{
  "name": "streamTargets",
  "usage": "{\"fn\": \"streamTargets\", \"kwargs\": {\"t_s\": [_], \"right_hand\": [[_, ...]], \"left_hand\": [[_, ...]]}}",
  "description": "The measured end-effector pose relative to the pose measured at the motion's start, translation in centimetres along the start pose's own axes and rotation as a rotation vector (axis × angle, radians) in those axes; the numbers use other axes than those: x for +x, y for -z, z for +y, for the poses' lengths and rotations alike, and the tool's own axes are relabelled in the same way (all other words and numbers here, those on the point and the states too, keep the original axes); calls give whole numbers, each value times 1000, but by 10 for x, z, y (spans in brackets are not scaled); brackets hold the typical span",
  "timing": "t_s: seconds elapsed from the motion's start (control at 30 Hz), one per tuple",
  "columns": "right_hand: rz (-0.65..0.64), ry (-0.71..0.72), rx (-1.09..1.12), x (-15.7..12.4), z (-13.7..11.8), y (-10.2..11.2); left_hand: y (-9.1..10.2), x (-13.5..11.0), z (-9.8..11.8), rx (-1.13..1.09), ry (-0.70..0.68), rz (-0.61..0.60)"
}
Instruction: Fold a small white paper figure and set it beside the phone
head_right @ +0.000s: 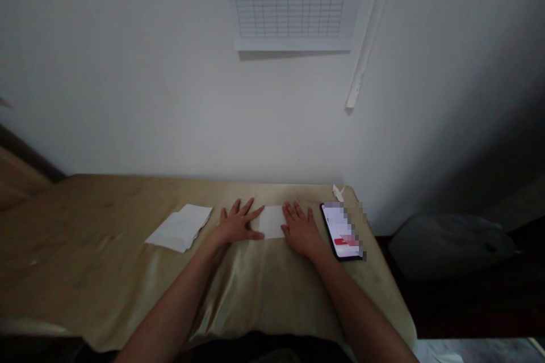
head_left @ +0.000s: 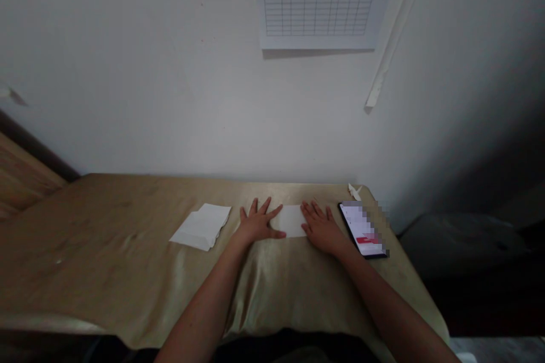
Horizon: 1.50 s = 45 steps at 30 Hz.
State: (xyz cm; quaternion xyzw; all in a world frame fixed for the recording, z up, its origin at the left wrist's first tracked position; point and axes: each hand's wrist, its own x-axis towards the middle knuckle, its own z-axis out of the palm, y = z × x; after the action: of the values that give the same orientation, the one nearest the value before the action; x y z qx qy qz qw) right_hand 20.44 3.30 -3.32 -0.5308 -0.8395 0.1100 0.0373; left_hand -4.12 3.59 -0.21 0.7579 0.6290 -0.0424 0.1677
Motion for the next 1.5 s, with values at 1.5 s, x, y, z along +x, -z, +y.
{"fn": "streamTargets", "kwargs": {"t_s": [1.5], "right_hand": [[52, 187, 352, -4, 19, 20]], "left_hand": [[0, -6, 2, -162, -322, 138]]}}
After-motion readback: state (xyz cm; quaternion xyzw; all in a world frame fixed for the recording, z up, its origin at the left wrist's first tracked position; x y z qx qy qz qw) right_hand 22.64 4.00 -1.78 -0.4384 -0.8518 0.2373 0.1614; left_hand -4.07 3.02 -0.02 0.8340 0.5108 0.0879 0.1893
